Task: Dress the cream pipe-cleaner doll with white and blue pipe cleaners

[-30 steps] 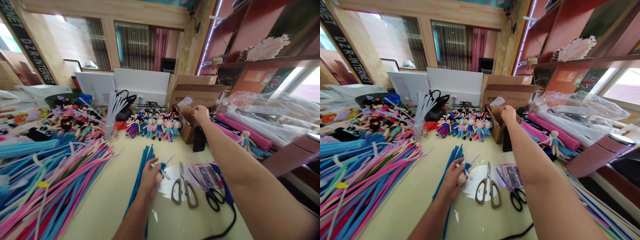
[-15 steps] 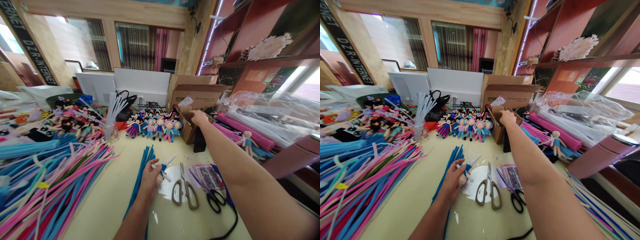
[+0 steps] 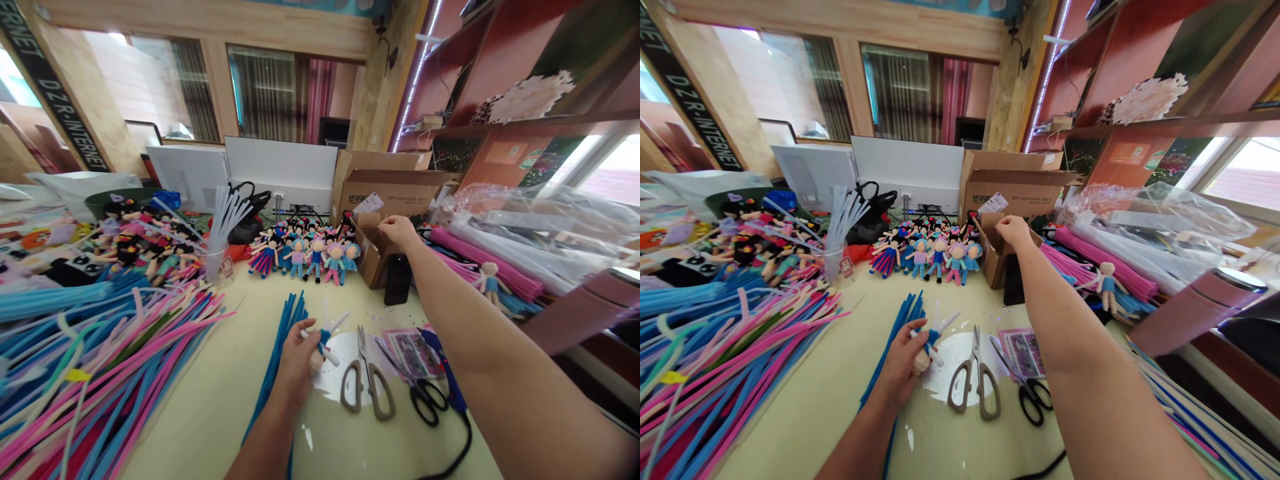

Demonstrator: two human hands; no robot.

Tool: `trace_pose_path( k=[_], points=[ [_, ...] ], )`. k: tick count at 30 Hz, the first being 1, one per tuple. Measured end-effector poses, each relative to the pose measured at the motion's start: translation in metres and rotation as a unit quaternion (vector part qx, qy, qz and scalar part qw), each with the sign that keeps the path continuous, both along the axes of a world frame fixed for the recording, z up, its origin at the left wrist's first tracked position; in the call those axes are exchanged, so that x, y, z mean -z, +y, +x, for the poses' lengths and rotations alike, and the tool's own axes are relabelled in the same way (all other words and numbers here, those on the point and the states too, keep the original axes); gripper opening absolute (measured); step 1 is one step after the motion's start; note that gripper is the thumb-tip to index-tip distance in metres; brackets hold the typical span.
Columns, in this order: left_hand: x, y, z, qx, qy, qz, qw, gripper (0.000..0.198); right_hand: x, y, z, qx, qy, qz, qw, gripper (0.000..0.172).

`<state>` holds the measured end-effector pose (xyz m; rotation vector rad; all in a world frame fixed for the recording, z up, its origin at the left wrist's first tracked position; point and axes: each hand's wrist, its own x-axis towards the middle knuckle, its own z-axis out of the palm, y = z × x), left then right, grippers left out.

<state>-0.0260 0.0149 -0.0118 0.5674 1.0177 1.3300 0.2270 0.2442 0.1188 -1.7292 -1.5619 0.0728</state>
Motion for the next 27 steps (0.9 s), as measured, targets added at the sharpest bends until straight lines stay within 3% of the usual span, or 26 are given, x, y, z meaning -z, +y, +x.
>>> trace_pose_path(
  k=[9,16,20,23,26,27],
  points=[
    [-0.005,-0.001,0.001,0.002,-0.008,0.001,1.000,0.055,0.000,0.002,0.006,-0.014,-0.006,-0.026,1.000,0.023],
    [-0.004,0.000,0.001,0.001,-0.010,0.003,1.000,0.055,-0.004,-0.014,-0.005,0.046,-0.078,-0.022,0.996,0.014],
    [-0.005,-0.001,0.000,0.000,-0.011,0.002,1.000,0.053,-0.006,-0.025,-0.009,0.044,-0.115,-0.023,0.992,0.024],
    [-0.005,0.000,0.000,0.005,-0.013,0.011,1.000,0.053,-0.013,-0.028,-0.013,0.067,-0.118,-0.033,0.990,0.017],
    [-0.006,0.000,0.000,0.014,-0.006,0.021,1.000,0.053,-0.022,-0.038,-0.030,0.080,-0.086,0.016,0.993,0.035],
    [-0.006,0.000,0.000,0.017,0.000,0.025,1.000,0.052,-0.023,-0.045,-0.039,0.066,-0.067,0.047,0.994,0.033]
  ],
)
